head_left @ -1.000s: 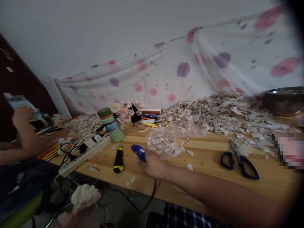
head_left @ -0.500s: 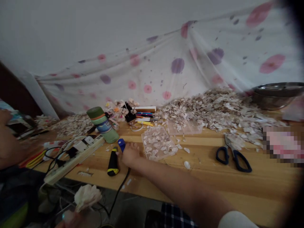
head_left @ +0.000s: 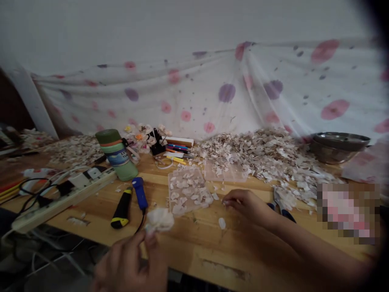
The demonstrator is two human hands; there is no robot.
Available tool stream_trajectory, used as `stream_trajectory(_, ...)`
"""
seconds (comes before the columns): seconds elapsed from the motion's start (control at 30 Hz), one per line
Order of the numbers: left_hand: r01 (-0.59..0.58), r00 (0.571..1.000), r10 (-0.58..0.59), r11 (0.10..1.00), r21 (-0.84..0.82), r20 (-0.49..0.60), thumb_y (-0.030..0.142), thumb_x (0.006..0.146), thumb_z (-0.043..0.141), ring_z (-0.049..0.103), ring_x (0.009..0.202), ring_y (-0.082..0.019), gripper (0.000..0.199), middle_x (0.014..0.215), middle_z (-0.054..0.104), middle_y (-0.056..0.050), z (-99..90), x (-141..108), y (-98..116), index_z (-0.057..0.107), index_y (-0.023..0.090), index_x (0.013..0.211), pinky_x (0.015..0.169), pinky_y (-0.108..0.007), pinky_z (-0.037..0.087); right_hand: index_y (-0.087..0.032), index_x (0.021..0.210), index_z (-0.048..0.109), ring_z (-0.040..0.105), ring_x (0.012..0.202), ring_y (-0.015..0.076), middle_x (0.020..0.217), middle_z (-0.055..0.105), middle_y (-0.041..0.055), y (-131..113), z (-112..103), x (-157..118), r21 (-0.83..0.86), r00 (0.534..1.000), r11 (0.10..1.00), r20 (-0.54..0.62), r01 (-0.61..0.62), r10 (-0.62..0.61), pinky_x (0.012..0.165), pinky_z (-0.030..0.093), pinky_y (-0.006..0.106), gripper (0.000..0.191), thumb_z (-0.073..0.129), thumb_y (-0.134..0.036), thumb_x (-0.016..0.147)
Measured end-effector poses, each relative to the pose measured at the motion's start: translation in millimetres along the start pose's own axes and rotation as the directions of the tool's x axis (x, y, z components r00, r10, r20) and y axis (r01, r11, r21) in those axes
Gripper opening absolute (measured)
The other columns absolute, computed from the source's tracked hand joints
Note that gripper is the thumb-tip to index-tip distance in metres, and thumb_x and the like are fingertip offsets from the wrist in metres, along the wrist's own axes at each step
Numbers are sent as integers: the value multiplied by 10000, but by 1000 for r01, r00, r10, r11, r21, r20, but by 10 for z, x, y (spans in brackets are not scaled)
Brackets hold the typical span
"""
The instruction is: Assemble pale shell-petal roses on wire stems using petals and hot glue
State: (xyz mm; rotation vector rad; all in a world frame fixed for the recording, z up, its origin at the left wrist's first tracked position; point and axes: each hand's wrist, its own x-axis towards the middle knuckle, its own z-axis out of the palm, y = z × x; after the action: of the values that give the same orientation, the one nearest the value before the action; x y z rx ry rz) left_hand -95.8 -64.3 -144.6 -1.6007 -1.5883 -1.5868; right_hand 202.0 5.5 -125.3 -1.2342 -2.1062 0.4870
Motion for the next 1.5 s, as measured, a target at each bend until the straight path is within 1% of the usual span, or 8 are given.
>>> stream_trajectory(0.07, -120, 992, 124, 988, 99, -33, 194, 811, 607, 503, 653, -202, 46, 665, 574, -35, 172, 21, 258, 599, 199, 766, 649, -350, 345, -262, 835, 688, 668, 747, 187, 827, 701, 15, 41, 62, -123, 0, 998, 999, 48, 33, -33, 673, 538, 312, 168, 569, -143, 842)
stream_trajectory(0.2, -157, 988, 155, 983, 92, 24, 189, 829, 588, 483, 652, -201, 62, 658, 555, -24, 416, -33, 598, 578, 199, 768, 691, -365, 337, -224, 950, 688, 639, 909, 210, 980, 653, 64, 16, 248, -226, -10, 996, 999, 87, 31, -30, 823, 525, 342, 167, 650, -155, 802)
stream_trajectory(0.43, -142, 987, 136, 988, 67, 87, 178, 835, 575, 469, 700, -216, 85, 683, 564, -34, 606, -122, 800, 581, 201, 754, 704, -361, 315, -188, 711, 633, 601, 755, 170, 786, 619, 17, 20, 279, -228, 53, 1000, 999, 19, 8, -9, 691, 495, 277, 137, 724, -85, 712)
stream_trajectory(0.57, -141, 986, 131, 986, 95, 106, 191, 841, 578, 464, 718, -224, 87, 693, 579, -40, 667, -139, 907, 594, 203, 756, 706, -358, 306, -192, 731, 590, 588, 733, 154, 777, 614, 10, -26, 208, -275, 137, 978, 991, -208, 1, 28, 629, 461, 253, 122, 689, -145, 784)
stream_trajectory(0.7, -132, 980, 121, 989, 67, 159, 180, 851, 570, 456, 720, -221, 104, 695, 578, -47, 698, -160, 1012, 602, 195, 753, 709, -346, 314, -206, 806, 548, 549, 769, 156, 841, 584, 24, -187, 122, -306, 174, 862, 985, -499, -6, 93, 621, 433, 267, 95, 623, -233, 859)
stream_trajectory(0.83, -169, 965, 157, 985, 42, 212, 186, 850, 579, 469, 738, -225, 103, 711, 590, -49, 700, -186, 1090, 602, 198, 751, 721, -348, 315, -218, 832, 571, 544, 813, 152, 855, 572, 13, -344, 126, -315, 114, 767, 990, -642, 89, 5, 677, 430, 281, 94, 653, -172, 835)
stream_trajectory(1.1, -139, 966, 125, 989, 44, 227, 191, 835, 592, 464, 741, -230, 94, 692, 596, -36, 652, -211, 1184, 611, 213, 745, 685, -358, 270, -226, 861, 586, 547, 918, 193, 956, 551, 42, -363, 223, -315, -70, 761, 993, -638, 98, -120, 801, 458, 358, 91, 657, -177, 834)
stream_trajectory(1.5, -122, 967, 107, 991, 53, 231, 195, 834, 591, 479, 748, -231, 95, 689, 599, -28, 636, -227, 1225, 613, 220, 745, 690, -367, 222, -229, 864, 585, 546, 961, 210, 997, 543, 53, -334, 255, -308, -80, 783, 995, -615, 57, -94, 828, 462, 385, 77, 646, -190, 839)
